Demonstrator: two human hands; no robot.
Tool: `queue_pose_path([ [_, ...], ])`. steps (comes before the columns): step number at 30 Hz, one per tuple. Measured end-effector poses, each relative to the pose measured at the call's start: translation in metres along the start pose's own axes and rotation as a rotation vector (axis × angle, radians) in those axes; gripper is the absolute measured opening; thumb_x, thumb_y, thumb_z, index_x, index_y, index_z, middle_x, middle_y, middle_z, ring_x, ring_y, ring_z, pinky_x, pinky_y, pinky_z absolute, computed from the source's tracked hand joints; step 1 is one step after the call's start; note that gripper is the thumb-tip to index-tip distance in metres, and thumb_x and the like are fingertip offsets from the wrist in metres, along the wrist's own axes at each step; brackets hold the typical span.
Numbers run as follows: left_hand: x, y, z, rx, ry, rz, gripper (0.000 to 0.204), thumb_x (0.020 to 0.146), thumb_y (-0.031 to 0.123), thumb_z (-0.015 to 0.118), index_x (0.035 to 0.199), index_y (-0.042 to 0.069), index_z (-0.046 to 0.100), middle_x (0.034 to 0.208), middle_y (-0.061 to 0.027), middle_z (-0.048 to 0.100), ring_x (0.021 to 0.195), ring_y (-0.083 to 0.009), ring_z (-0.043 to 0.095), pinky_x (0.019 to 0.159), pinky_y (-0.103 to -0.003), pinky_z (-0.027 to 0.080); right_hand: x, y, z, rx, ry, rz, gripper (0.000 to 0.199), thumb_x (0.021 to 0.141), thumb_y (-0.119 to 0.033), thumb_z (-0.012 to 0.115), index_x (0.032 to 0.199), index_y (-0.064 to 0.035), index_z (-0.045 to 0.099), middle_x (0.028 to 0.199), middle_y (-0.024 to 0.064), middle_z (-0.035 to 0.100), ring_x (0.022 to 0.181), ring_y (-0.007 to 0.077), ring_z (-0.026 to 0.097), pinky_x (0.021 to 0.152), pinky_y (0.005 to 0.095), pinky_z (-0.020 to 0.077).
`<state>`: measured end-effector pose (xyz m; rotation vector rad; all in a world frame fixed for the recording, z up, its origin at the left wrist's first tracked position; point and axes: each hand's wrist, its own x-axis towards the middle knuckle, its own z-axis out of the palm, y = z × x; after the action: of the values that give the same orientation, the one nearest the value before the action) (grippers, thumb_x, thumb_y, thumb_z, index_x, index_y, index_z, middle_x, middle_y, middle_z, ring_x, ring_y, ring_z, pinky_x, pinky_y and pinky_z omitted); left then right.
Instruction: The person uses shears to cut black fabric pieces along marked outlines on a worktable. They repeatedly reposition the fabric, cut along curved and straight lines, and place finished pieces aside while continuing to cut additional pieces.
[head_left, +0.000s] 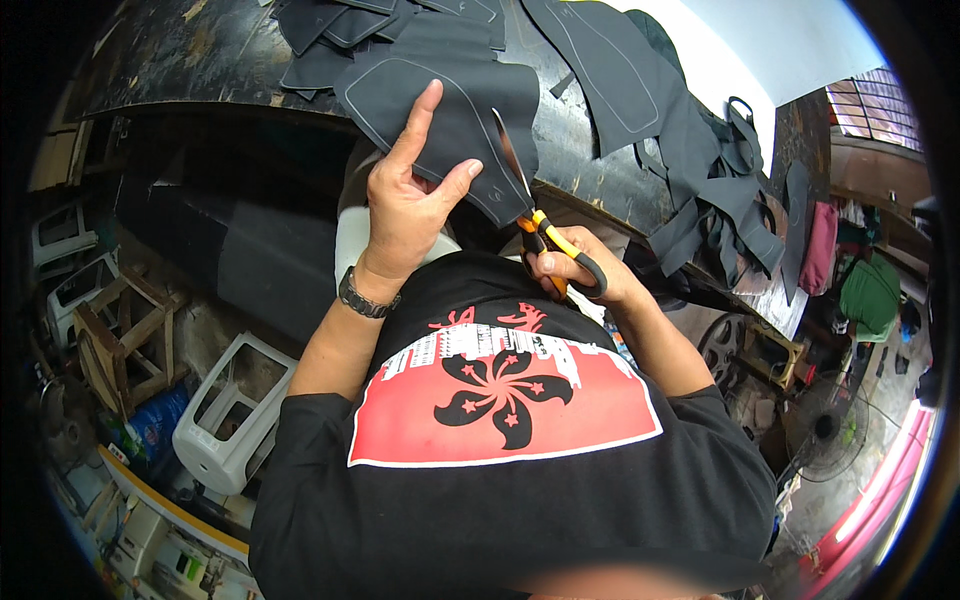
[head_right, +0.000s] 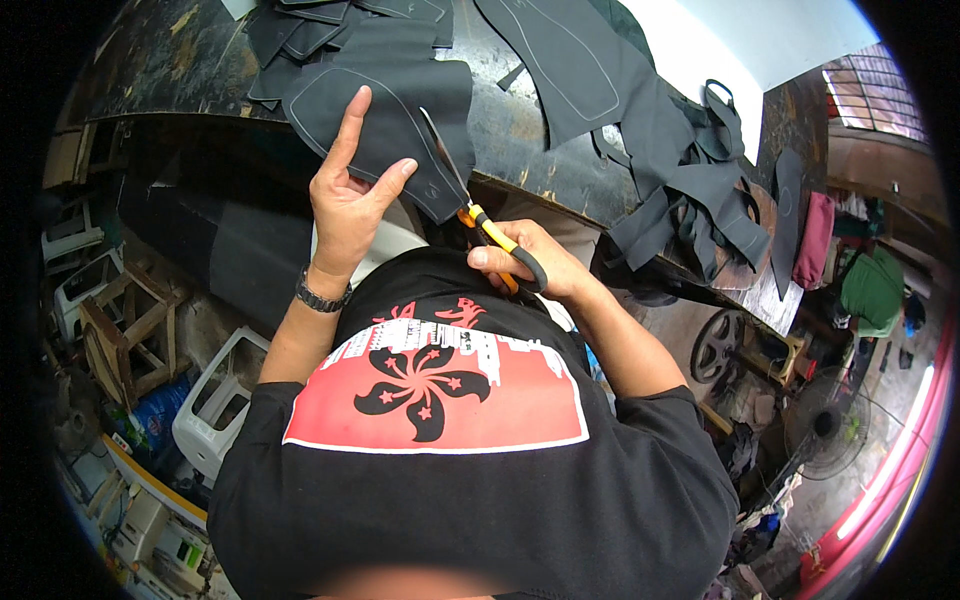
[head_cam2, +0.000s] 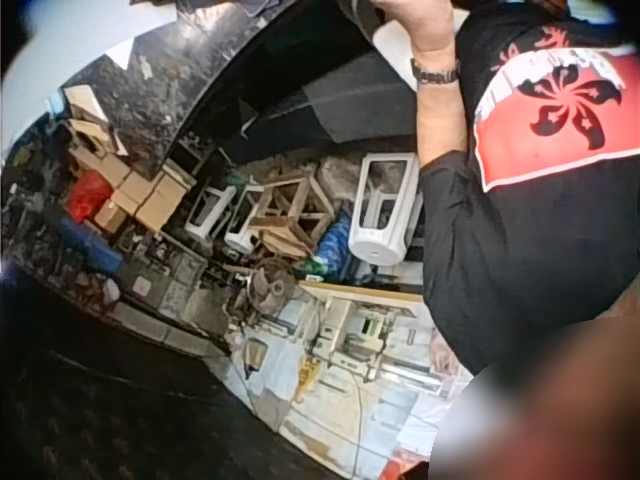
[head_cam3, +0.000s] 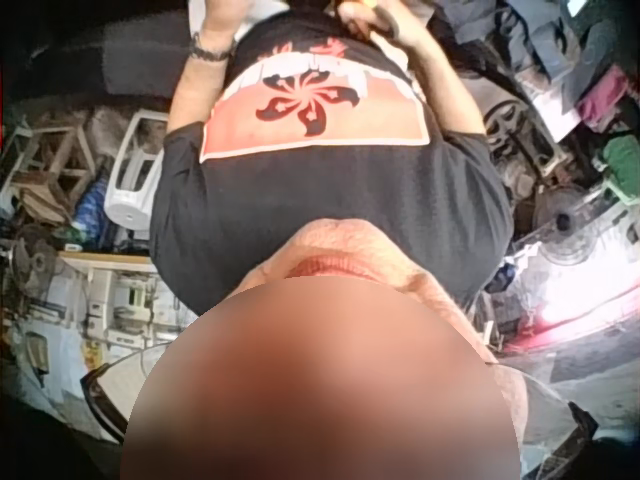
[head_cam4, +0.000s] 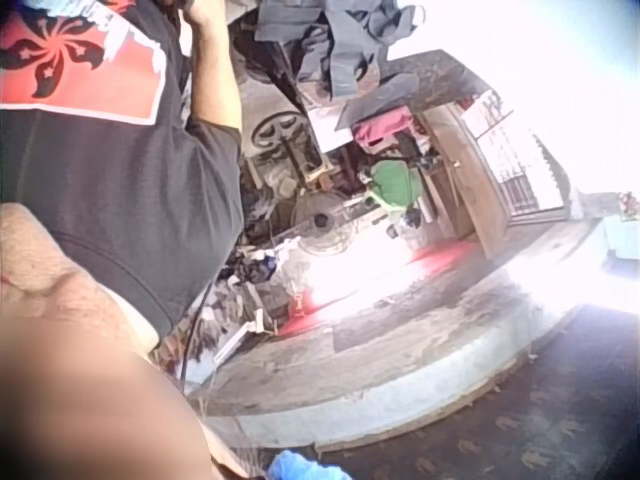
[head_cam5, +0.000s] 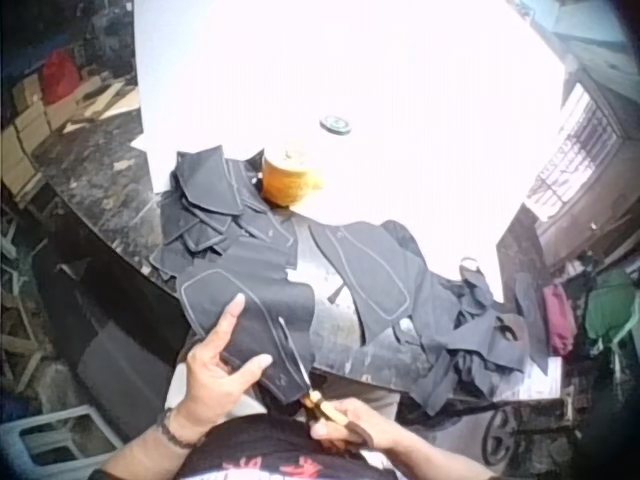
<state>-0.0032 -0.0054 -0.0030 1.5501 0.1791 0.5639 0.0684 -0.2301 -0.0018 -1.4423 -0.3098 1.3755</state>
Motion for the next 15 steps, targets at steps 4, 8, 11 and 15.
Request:
queue_pose_path([
  [4, -0.002, 0.000, -0.001, 0.016, 0.009, -0.044, 0.074, 0.081, -0.005, 0.071, 0.146, 0.004, 0.037, 0.143, -0.0112, 0.048, 0.091, -0.0013, 0.056, 0.065, -0.013, 0.048, -0.002, 0.003, 0.008, 0.010, 0.054, 0.041, 0.040, 0.083, -0.041, 0.075, 0.074, -0.0070, 0.056, 0.057, 0.0001, 0.053, 0.047, 0.0068, 0.047, 0.044, 0.0230, 0.0346],
  [8, -0.002, 0.000, 0.000, -0.060, 0.018, -0.071, 0.075, 0.081, -0.005, 0.071, 0.147, 0.002, 0.034, 0.144, -0.0135, 0.046, 0.102, -0.0047, 0.055, 0.076, -0.016, 0.050, -0.006, 0.000, 0.012, -0.025, 0.111, 0.090, 0.038, 0.082, -0.039, 0.077, 0.073, -0.0078, 0.058, 0.056, -0.0015, 0.052, 0.047, 0.0060, 0.045, 0.044, 0.0235, 0.0316],
  [11, -0.001, -0.001, 0.002, -0.084, 0.021, -0.062, 0.075, 0.081, -0.005, 0.071, 0.146, 0.000, 0.034, 0.145, -0.0149, 0.044, 0.111, -0.0080, 0.052, 0.087, -0.020, 0.049, -0.007, -0.003, 0.015, -0.067, 0.147, 0.093, 0.038, 0.081, -0.040, 0.077, 0.072, -0.0076, 0.059, 0.055, -0.0017, 0.051, 0.048, 0.0056, 0.044, 0.045, 0.0235, 0.0316],
  [15, 0.000, -0.002, 0.001, -0.097, 0.024, -0.091, 0.075, 0.081, -0.005, 0.071, 0.146, -0.001, 0.034, 0.145, -0.0154, 0.044, 0.117, -0.0106, 0.050, 0.094, -0.022, 0.046, -0.006, -0.003, 0.018, -0.138, 0.183, 0.068, 0.039, 0.080, -0.040, 0.078, 0.071, -0.0074, 0.059, 0.055, -0.0017, 0.051, 0.048, 0.0058, 0.045, 0.046, 0.0235, 0.0321],
])
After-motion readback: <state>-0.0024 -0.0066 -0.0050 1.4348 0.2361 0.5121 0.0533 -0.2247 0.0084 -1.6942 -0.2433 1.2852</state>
